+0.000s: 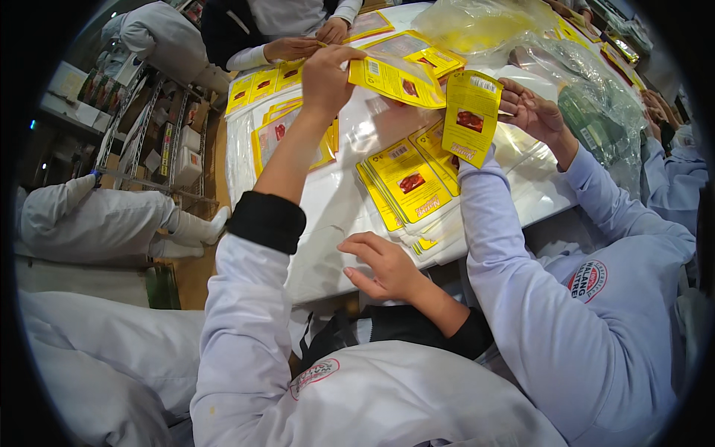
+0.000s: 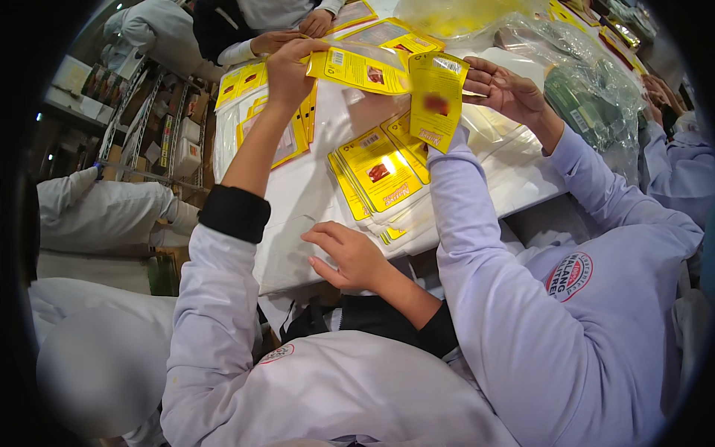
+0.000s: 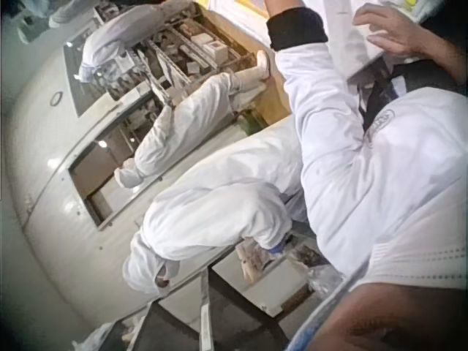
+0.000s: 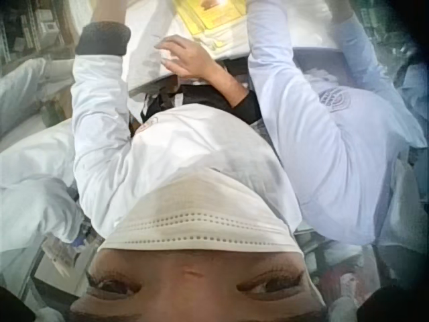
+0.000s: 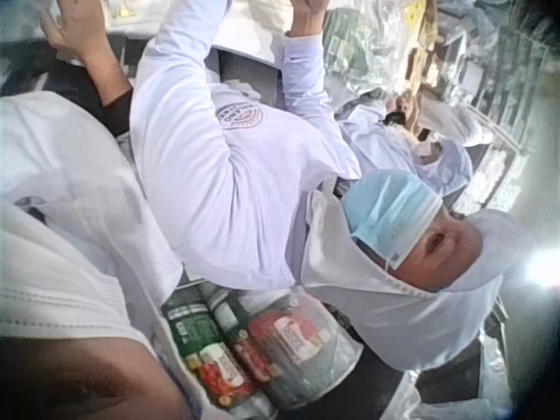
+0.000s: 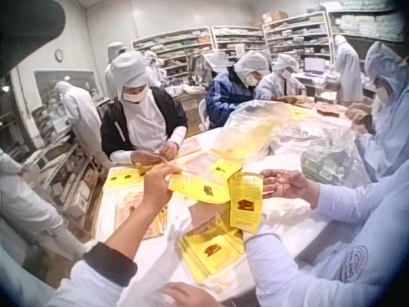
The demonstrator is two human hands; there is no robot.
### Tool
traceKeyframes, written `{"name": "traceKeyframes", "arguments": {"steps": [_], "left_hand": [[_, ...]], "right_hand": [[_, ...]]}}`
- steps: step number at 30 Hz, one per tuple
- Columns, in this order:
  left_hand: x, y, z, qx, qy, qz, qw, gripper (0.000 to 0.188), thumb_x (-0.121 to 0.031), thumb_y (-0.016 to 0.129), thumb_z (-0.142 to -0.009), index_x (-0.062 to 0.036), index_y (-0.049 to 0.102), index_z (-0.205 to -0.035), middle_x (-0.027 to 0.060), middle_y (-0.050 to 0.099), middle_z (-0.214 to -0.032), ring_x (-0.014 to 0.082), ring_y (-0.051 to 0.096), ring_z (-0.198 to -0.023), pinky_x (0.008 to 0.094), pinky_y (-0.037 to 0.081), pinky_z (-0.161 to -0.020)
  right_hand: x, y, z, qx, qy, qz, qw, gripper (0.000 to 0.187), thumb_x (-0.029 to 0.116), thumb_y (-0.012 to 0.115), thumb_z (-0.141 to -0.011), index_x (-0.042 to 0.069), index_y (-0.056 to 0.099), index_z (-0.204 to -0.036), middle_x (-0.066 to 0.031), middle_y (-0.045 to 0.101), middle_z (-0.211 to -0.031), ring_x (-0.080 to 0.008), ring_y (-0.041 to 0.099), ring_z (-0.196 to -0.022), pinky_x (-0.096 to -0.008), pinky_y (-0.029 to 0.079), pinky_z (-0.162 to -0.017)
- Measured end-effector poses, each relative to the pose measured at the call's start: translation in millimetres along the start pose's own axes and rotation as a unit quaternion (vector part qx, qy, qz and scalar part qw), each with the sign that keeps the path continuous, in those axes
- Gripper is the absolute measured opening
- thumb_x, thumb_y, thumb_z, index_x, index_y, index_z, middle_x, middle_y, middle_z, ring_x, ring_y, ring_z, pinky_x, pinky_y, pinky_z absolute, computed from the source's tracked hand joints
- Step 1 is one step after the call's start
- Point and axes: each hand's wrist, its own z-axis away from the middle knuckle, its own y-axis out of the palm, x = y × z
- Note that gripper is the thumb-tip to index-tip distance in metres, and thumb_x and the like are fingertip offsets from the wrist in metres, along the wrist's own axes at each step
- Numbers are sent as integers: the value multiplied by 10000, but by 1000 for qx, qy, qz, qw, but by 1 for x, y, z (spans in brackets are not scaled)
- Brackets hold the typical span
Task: The person repeatedly picks yellow sachets from a pile, places them into clear plastic sleeves, and stacks the completed units on the table. The hands work continuously, handling each sachet one at a time and arranging the finished packages in a growing stack.
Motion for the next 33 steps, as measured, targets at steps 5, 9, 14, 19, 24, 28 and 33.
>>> {"name": "traceKeyframes", "arguments": {"steps": [5,9,14,19,24,28,33], "left_hand": [[37,78,13,39,-27,-100,994,217,-88,696,-738,-183,782,-913,55,704,-908,274,652,-891,385,525,-745],[38,90,7,-29,-137,-143,980,231,-98,670,-755,-203,786,-925,42,655,-841,265,639,-886,393,525,-748],[33,92,-1,134,-173,-148,964,331,-93,643,-789,-180,756,-1088,51,638,-1112,291,609,-1049,388,512,-887],[38,85,24,250,-63,-130,958,475,-96,594,-833,-175,624,-1301,102,575,-1334,306,527,-1239,428,447,-1019],[57,-16,117,262,-144,-188,936,508,-173,496,-942,-61,462,-1437,177,427,-1499,369,374,-1397,462,330,-1139],[-8,-101,190,357,-285,-156,876,551,-369,434,-1019,-48,413,-1466,177,351,-1556,335,261,-1476,537,247,-1161],[-95,-143,219,439,-253,-83,858,530,-263,566,-978,-42,449,-1445,170,470,-1477,304,488,-1329,492,348,-1114]], "right_hand": [[-3,-1,-2,8,-8,1,1000,357,159,685,-833,43,630,-1166,-134,617,-1107,-303,647,-949,-360,537,-802],[-3,-3,-1,19,13,2,1000,358,157,668,-835,42,619,-1170,-142,602,-1107,-317,637,-961,-375,531,-814],[-3,-4,-3,21,19,5,1000,361,146,666,-829,44,618,-1172,-146,597,-1108,-322,637,-963,-381,530,-816],[-1,-1,-4,36,19,9,999,358,131,655,-835,47,611,-1180,-150,596,-1117,-326,637,-965,-384,528,-818],[-6,7,-3,27,8,23,999,356,127,674,-824,45,629,-1168,-151,611,-1137,-315,653,-955,-364,543,-793],[-3,9,-6,-3,6,42,999,369,110,678,-815,47,633,-1176,-156,602,-1168,-313,631,-1017,-384,530,-838],[-19,17,-8,-26,-3,114,993,370,79,651,-820,23,623,-1185,-193,551,-1252,-380,519,-1214,-441,446,-1018]]}}
